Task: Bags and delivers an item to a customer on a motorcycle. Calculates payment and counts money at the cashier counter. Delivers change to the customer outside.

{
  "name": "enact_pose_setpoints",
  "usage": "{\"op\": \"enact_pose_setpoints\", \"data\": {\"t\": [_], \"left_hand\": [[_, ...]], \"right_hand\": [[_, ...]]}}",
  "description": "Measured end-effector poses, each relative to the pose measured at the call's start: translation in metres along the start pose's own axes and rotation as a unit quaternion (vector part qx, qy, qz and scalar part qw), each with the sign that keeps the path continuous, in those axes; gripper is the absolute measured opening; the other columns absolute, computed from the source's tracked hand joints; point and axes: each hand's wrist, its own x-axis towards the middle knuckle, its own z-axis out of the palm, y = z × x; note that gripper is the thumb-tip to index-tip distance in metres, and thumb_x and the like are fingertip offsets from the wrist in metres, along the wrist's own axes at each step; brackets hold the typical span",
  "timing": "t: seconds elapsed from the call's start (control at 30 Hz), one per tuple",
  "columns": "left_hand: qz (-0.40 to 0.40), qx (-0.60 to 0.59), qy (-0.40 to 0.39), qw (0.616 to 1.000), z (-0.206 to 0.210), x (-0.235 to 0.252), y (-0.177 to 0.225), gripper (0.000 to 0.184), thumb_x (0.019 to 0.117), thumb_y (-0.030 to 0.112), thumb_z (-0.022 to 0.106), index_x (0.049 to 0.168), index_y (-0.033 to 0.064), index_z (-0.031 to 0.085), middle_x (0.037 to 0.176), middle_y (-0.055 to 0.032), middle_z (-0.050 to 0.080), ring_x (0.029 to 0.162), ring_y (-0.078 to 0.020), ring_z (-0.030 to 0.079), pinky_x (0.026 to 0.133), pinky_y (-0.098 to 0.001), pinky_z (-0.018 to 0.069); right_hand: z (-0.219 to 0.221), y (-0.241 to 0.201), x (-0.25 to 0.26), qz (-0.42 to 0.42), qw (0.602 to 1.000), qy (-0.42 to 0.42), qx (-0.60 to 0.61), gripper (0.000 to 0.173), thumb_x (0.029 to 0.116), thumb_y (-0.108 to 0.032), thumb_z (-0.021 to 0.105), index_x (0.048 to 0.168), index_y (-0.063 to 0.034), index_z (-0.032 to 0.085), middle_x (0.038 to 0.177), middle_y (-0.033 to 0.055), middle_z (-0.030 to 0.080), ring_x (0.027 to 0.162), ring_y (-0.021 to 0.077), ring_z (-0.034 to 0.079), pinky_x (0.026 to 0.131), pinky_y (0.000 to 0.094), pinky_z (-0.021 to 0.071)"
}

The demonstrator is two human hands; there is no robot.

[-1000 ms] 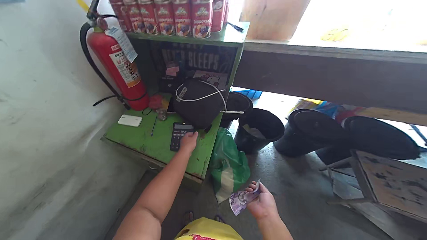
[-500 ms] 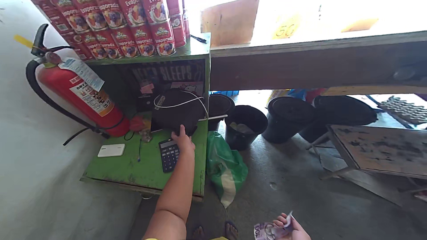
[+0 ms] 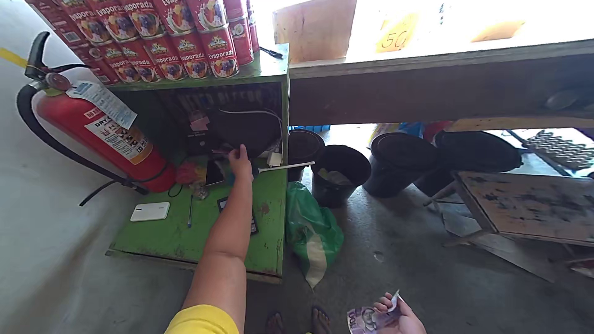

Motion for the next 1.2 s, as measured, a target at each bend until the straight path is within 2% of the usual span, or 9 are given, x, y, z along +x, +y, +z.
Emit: {"op": "enact_pose_setpoints", "data": {"t": [0.17,0.3,0.37,0.47,0.6,0.73,0.83,1.0,1.2], "left_hand": [[-0.073,0.079,-0.131,0.986,-0.034,0.001,-0.006,0.064,0.1059,0.042,0.058,0.155,0.0077,0.035,0.153,-0.0216,0.048,0.131,-0.0349,0.058,0.103,-0.0512,0.0531],[-0.077,0.132,-0.161,0.975,-0.064,0.003,0.009,0.061,0.1067,0.045,0.054,0.154,0.0085,0.042,0.150,-0.0190,0.052,0.129,-0.0323,0.059,0.103,-0.0496,0.0524],[-0.055,0.182,-0.180,0.965,-0.089,-0.005,0.015,0.051,0.1075,0.035,0.056,0.149,0.0066,0.048,0.147,-0.0182,0.055,0.129,-0.0302,0.060,0.104,-0.0482,0.0515],[0.042,0.348,-0.235,0.907,-0.130,-0.034,0.015,0.036,0.1082,0.018,0.052,0.141,0.0039,0.058,0.141,-0.0177,0.061,0.130,-0.0286,0.059,0.110,-0.0475,0.0470],[0.160,0.495,-0.251,0.816,-0.158,-0.079,-0.023,0.033,0.1077,0.014,0.048,0.132,0.0079,0.070,0.139,-0.0136,0.064,0.140,-0.0316,0.051,0.120,-0.0492,0.0360],[0.187,0.453,-0.148,0.859,-0.181,-0.101,-0.059,0.033,0.1049,0.011,0.052,0.132,0.0052,0.068,0.147,-0.0206,0.056,0.143,-0.0377,0.046,0.119,-0.0525,0.0364],[0.154,0.424,-0.064,0.890,-0.216,-0.117,-0.070,0.036,0.1022,0.001,0.049,0.134,0.0032,0.066,0.149,-0.0218,0.053,0.134,-0.0352,0.055,0.110,-0.0487,0.0477],[0.203,0.384,-0.091,0.896,-0.259,-0.126,-0.080,0.032,0.0986,-0.007,0.049,0.122,-0.0029,0.071,0.124,-0.0217,0.070,0.111,-0.0313,0.070,0.097,-0.0446,0.0566],[0.237,0.399,-0.113,0.878,-0.253,-0.124,-0.080,0.034,0.0970,-0.009,0.050,0.118,0.0006,0.076,0.123,-0.0197,0.072,0.117,-0.0319,0.069,0.102,-0.0468,0.0546]], "right_hand": [[0.009,0.007,0.003,0.005,1.000,0.008,-0.025,0.032,0.1116,-0.031,0.033,0.090,-0.0184,0.053,0.061,-0.0068,0.054,0.051,0.0042,0.056,0.052,0.0205,0.0521],[0.028,0.013,-0.002,0.005,0.998,-0.023,-0.058,0.032,0.1108,-0.032,0.034,0.088,-0.0190,0.053,0.061,-0.0077,0.054,0.050,0.0040,0.055,0.051,0.0203,0.0521],[0.036,0.017,-0.008,0.013,0.996,-0.044,-0.077,0.034,0.1113,-0.032,0.032,0.089,-0.0191,0.054,0.061,-0.0073,0.054,0.051,0.0041,0.056,0.052,0.0204,0.0525],[0.043,0.025,-0.011,0.026,0.993,-0.069,-0.087,0.035,0.1113,-0.033,0.032,0.088,-0.0187,0.054,0.061,-0.0071,0.054,0.051,0.0043,0.056,0.053,0.0209,0.0530],[0.052,0.040,-0.012,0.041,0.992,-0.058,-0.105,0.032,0.1107,-0.031,0.033,0.088,-0.0182,0.052,0.061,-0.0068,0.053,0.050,0.0039,0.054,0.051,0.0202,0.0515],[0.068,0.053,-0.022,0.056,0.986,-0.091,-0.129,0.033,0.1108,-0.032,0.033,0.087,-0.0182,0.051,0.060,-0.0065,0.052,0.050,0.0048,0.054,0.051,0.0210,0.0516],[0.072,0.059,-0.029,0.058,0.980,-0.130,-0.140,0.035,0.1112,-0.032,0.032,0.087,-0.0183,0.053,0.060,-0.0064,0.054,0.051,0.0053,0.056,0.053,0.0218,0.0531],[0.063,0.063,-0.027,0.067,0.980,-0.103,-0.155,0.034,0.1110,-0.031,0.031,0.088,-0.0189,0.052,0.061,-0.0071,0.054,0.051,0.0044,0.056,0.053,0.0209,0.0522],[0.067,0.075,-0.031,0.077,0.978,-0.090,-0.174,0.033,0.1108,-0.032,0.031,0.088,-0.0190,0.051,0.060,-0.0074,0.052,0.049,0.0039,0.054,0.051,0.0202,0.0514]]}}
